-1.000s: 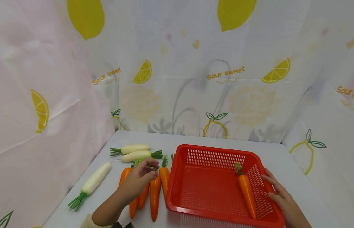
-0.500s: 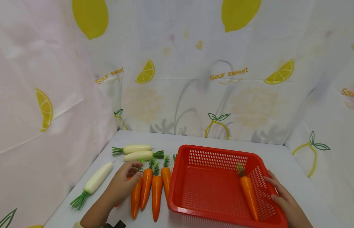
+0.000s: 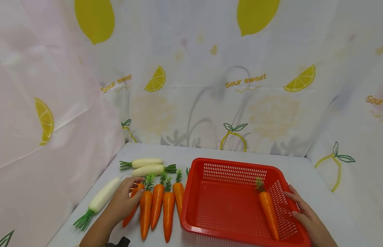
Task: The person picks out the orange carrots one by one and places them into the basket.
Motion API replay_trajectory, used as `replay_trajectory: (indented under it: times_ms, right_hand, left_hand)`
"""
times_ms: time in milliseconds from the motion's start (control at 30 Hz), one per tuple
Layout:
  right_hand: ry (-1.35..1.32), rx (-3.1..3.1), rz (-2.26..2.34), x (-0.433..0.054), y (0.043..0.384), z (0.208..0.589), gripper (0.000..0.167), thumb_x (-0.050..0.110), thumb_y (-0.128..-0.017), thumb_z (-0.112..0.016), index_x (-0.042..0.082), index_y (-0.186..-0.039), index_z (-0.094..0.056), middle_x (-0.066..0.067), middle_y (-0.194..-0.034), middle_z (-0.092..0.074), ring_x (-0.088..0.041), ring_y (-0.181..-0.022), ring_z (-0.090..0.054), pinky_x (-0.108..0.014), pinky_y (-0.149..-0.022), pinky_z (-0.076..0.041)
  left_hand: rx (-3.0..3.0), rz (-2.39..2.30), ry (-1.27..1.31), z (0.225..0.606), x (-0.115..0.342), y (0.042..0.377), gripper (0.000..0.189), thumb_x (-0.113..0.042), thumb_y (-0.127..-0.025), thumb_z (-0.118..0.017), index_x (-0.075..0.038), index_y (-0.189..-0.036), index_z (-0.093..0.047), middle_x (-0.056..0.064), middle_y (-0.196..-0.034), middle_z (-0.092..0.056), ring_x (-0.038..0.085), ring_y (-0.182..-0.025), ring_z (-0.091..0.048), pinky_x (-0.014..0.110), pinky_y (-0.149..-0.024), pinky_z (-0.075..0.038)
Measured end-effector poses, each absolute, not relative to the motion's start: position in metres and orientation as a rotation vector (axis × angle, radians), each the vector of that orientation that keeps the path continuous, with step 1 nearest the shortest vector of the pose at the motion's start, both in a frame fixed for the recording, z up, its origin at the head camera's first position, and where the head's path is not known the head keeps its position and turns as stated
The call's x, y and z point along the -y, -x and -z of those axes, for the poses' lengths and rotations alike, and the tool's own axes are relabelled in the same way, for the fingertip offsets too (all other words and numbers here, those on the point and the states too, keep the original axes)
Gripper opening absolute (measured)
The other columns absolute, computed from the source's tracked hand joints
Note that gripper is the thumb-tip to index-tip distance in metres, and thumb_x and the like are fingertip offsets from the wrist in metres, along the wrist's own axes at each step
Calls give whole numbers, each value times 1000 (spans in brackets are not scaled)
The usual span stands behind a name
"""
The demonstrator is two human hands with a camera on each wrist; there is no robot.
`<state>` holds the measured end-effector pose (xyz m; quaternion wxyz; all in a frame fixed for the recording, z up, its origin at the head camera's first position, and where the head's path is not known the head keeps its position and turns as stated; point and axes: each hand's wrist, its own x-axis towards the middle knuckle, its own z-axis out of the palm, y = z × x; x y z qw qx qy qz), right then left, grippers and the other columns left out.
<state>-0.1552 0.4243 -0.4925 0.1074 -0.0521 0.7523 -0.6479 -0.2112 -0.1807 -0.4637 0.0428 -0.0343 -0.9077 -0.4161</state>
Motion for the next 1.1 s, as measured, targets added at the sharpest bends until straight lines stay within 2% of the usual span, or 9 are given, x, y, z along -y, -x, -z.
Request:
replay_trajectory:
  times_ms: [167,300,433,633,800,1100]
  right_hand:
    - [181,-2185,1937,-426,155,493,54,16,-115,-30,23,-168,-21,42,-162,-7,26,-119,-41,-33,-87,-61]
    - [201,-2120,1966,-426,156,494,54,17,-115,-28,24,-168,-20,43,-161,-7,25,-120,-41,-32,-89,-60]
    - [142,-2094,1969,-427,156,496,53,19,-115,-30,26,-167,-23,42,-161,-7,24,-119,-44,-40,-89,-62]
    - [102,-2162,1917,-427,154,495,52,20,-115,-31,27,-166,-25,46,-156,-13,26,-116,-43,-36,-87,-62]
    - [72,-2162,1907,-427,154,494,52,21,-115,-32,28,-166,-27,44,-159,-11,25,-115,-45,-40,-87,-63]
    - [166,-2136,1950,-427,156,493,52,18,-115,-31,25,-166,-25,41,-162,-8,24,-119,-46,-44,-87,-62]
  left_hand:
    - [2765,1448,50,466,186,211,40,-22,-104,-62,-15,-143,-59,13,-147,-51,35,-134,-52,60,-112,-43]
    - [2753,1527,0,468,188,210,41,-21,-104,-61,-15,-144,-58,15,-152,-45,38,-139,-46,64,-115,-39]
    - [2784,1457,-51,472,191,210,40,-24,-103,-62,-18,-142,-59,16,-157,-37,40,-140,-43,67,-112,-40]
    - [2769,1438,-192,484,191,215,45,-26,-101,-61,-13,-143,-59,19,-153,-38,39,-134,-42,62,-106,-44]
    - [2774,1412,-221,492,190,220,51,-26,-99,-62,-13,-148,-55,22,-151,-38,39,-130,-44,58,-100,-46]
    - [2849,1350,-234,501,193,226,63,-31,-98,-65,-13,-155,-46,27,-153,-33,41,-126,-51,58,-98,-49]
